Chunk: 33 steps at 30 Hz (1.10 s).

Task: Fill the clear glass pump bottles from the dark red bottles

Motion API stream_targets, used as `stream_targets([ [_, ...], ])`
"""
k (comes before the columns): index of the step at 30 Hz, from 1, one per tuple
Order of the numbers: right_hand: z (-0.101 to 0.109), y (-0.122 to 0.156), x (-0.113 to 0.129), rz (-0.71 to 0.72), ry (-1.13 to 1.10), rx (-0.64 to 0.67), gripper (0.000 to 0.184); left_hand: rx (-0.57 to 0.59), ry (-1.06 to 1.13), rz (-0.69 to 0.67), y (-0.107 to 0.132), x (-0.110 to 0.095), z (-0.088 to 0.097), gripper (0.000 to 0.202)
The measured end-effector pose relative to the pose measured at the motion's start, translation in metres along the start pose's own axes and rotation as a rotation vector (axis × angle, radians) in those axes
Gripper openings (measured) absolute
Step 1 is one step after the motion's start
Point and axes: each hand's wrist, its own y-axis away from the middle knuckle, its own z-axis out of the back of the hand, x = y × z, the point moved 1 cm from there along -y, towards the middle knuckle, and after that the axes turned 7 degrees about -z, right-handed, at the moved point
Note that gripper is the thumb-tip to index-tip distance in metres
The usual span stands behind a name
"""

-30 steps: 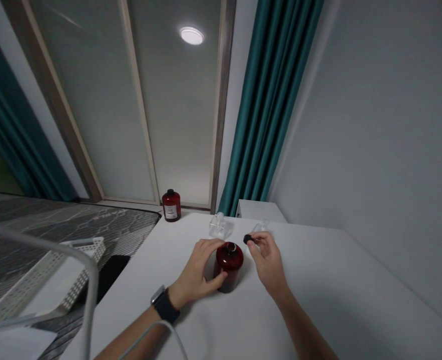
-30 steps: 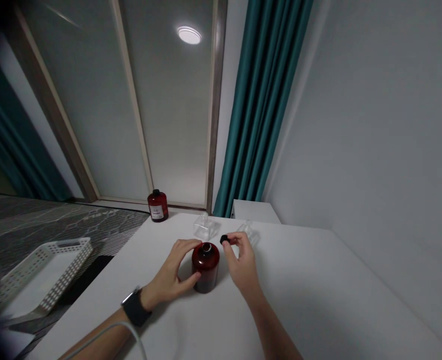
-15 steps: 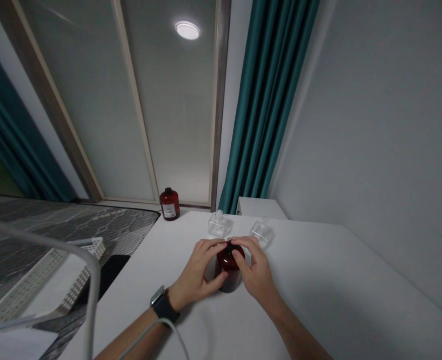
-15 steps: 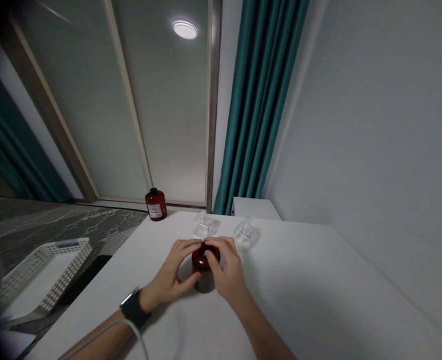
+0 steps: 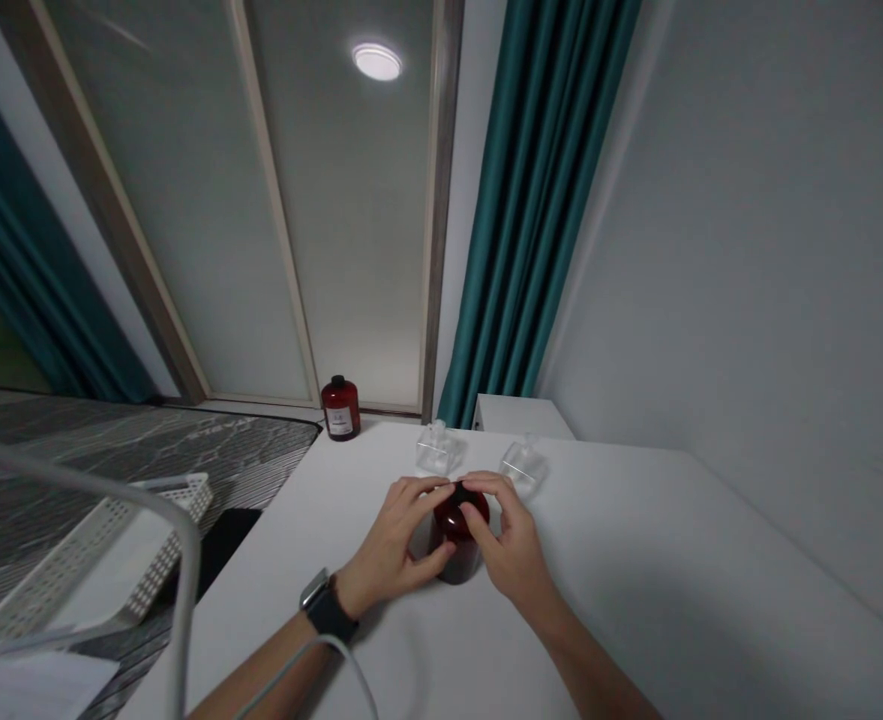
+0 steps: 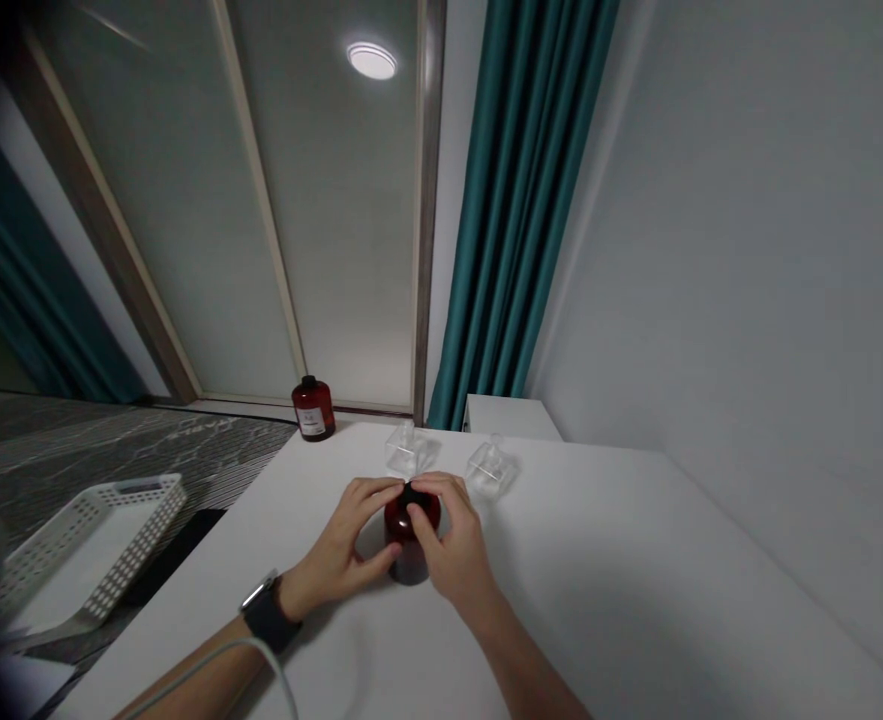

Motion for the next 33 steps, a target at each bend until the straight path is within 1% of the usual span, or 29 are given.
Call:
stream_targets([
  [4,0.0014,0.0008,-0.0021,-0.015,0.013,-0.039,0.019,0.0,0.003,0.001,-0.0001,-0.0003,0.0007,0.062],
  [9,0.0,0.003,-0.0051,-0.034,-0.059,0.006,0.02,-0.003,0.005,0.002,0.0001,-0.001,0.0013,0.061],
  [14,0.0007,0.0035,-0.0054,-0.037,-0.019,-0.035,0.02,-0.006,0.007,0.003,0.0009,-0.0005,0.0006,0.06],
  [20,0.0001,0.0039,-0.0048,-0.046,-0.053,0.014,0.021,-0.012,0.0,0.005,-0.0002,-0.0012,0.0004,0.059],
  [24,0.0,0.0046,-0.0055,-0.052,-0.014,-0.04,0.027,-0.017,0.001,0.006,-0.0006,-0.0014,0.0008,0.058],
  [29,0.001,0.0039,-0.0017,-0.049,0.005,0.013,0.029,-0.003,-0.002,0.01,0.0001,-0.0002,0.0002,0.06],
  [33,0.0015,0.0039,0.0016,-0.016,0.039,-0.026,0.03,0.005,0.004,0.014,0.0,-0.0008,0.0003,0.06],
])
